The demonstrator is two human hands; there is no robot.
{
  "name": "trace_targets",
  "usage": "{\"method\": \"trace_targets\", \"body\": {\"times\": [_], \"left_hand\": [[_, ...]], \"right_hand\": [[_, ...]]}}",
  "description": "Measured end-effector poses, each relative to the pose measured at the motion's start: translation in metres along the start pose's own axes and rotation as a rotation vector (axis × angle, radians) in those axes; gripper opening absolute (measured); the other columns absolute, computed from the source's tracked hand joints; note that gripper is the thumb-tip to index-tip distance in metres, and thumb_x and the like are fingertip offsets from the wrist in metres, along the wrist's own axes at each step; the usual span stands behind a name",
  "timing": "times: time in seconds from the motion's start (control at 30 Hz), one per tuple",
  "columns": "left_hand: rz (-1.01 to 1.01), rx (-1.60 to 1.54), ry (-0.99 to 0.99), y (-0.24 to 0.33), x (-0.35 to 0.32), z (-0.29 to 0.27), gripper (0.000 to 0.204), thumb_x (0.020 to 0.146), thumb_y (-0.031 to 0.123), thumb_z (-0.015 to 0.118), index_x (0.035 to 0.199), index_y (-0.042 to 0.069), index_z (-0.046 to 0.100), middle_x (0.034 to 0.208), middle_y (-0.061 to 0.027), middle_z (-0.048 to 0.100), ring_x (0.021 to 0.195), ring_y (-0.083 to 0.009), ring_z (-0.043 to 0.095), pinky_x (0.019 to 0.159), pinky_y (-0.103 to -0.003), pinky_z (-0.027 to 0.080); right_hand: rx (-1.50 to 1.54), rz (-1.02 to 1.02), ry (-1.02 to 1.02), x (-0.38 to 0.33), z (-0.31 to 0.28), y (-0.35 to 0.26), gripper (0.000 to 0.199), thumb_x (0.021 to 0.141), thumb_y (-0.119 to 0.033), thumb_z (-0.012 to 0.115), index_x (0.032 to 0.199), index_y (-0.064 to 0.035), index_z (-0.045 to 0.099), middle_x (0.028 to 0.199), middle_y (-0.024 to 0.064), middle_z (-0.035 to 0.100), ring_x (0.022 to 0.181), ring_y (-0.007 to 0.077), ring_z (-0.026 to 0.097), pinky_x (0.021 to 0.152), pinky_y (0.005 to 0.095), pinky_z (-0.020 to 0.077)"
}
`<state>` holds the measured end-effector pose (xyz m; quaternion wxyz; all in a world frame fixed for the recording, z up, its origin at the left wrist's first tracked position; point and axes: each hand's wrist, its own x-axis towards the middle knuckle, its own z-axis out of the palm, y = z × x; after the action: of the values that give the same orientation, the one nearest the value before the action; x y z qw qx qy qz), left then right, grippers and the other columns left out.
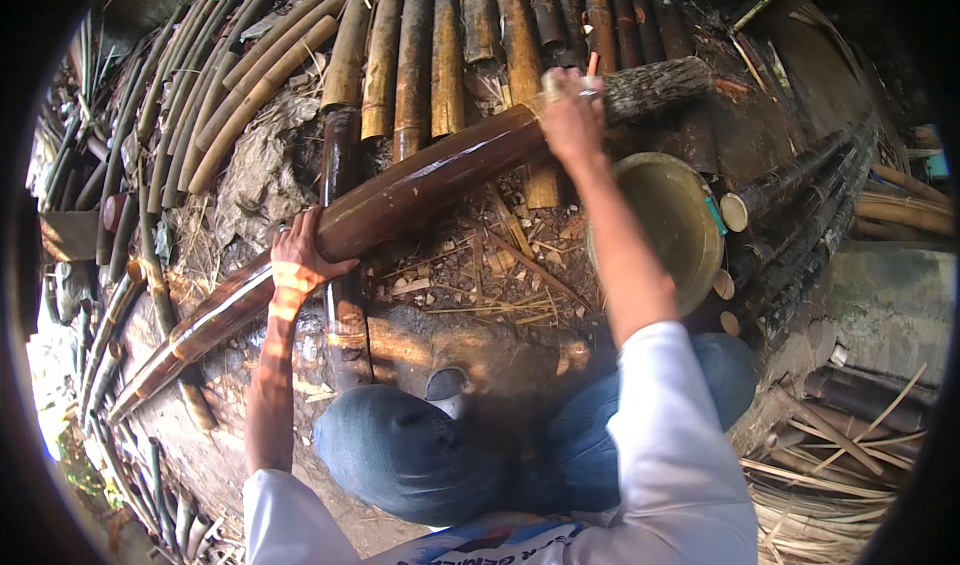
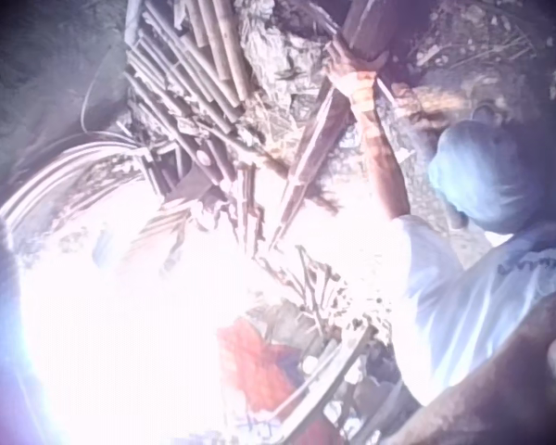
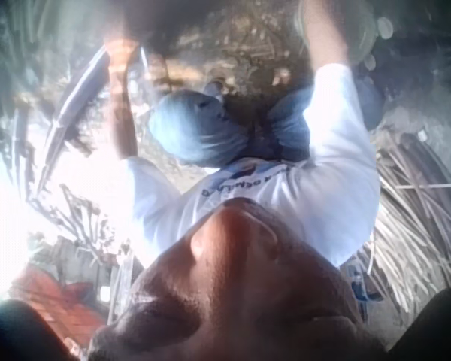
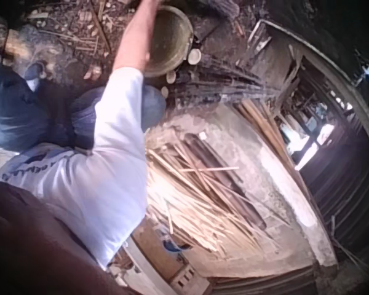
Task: The person sits on the ground and repeatedly rubs a long bamboo pole with a cloth, dipping the cloth into a nearby bowl of liquid to keep it wet. The person rotates the pole and continues rubbing along its length.
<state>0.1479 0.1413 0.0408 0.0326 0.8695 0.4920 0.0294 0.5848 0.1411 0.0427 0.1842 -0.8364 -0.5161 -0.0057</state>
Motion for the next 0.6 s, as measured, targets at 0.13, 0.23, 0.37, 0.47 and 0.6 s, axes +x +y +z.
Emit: {"method": "trace_targets", "body": {"times": [0.13, 0.23, 0.37, 0.47, 0.6], "left_hand": [[-0.001, -0.022, 0.009, -0.005, -0.002, 0.006, 0.109, 0.053, 0.065, 0.089, 0.139, 0.009, 0.051, 0.116, -0.0105, 0.064, 0.104, -0.0302, 0.067, 0.093, -0.049, 0.049], [-0.004, -0.022, -0.026, -0.012, 0.002, 0.011, 0.111, 0.051, 0.066, 0.089, 0.14, 0.01, 0.052, 0.122, -0.0116, 0.065, 0.108, -0.0337, 0.067, 0.094, -0.047, 0.051], [-0.021, -0.212, -0.097, -0.021, 0.004, 0.009, 0.121, 0.054, 0.072, 0.087, 0.147, 0.007, 0.045, 0.138, -0.0138, 0.061, 0.124, -0.0302, 0.063, 0.107, -0.051, 0.045], [-0.007, -0.036, -0.132, -0.018, 0.002, 0.003, 0.125, 0.053, 0.079, 0.084, 0.149, 0.008, 0.044, 0.141, -0.0155, 0.059, 0.124, -0.0312, 0.063, 0.104, -0.05, 0.048], [-0.06, -0.139, -0.053, -0.008, 0.01, -0.005, 0.123, 0.055, 0.083, 0.08, 0.147, 0.008, 0.045, 0.13, -0.0168, 0.066, 0.112, -0.0347, 0.068, 0.098, -0.048, 0.052]], "right_hand": [[-0.026, 0.002, -0.103, 0.0, -0.003, -0.017, 0.045, 0.105, -0.03, 0.048, 0.139, -0.0015, 0.058, 0.131, 0.0237, 0.059, 0.121, 0.0342, 0.057, 0.104, 0.0514, 0.045], [0.415, -0.102, -0.398, -0.082, 0.028, -0.126, 0.037, 0.101, -0.028, 0.058, 0.13, -0.0057, 0.063, 0.109, 0.0234, 0.064, 0.1, 0.0348, 0.064, 0.084, 0.0502, 0.0546], [0.377, -0.686, -0.108, -0.156, 0.065, -0.221, 0.038, 0.101, -0.018, 0.052, 0.132, 0.0019, 0.062, 0.146, 0.017, 0.058, 0.141, 0.0285, 0.05, 0.127, 0.0517, 0.0161], [0.512, -0.454, -0.166, -0.126, 0.058, -0.172, 0.034, 0.099, -0.015, 0.056, 0.13, -0.0065, 0.066, 0.14, 0.0139, 0.063, 0.132, 0.0317, 0.056, 0.116, 0.0494, 0.0376], [0.294, -0.042, 0.049, -0.025, 0.008, -0.018, 0.039, 0.095, -0.016, 0.062, 0.132, -0.0043, 0.061, 0.13, 0.0208, 0.065, 0.115, 0.0398, 0.066, 0.094, 0.0499, 0.0541]]}}
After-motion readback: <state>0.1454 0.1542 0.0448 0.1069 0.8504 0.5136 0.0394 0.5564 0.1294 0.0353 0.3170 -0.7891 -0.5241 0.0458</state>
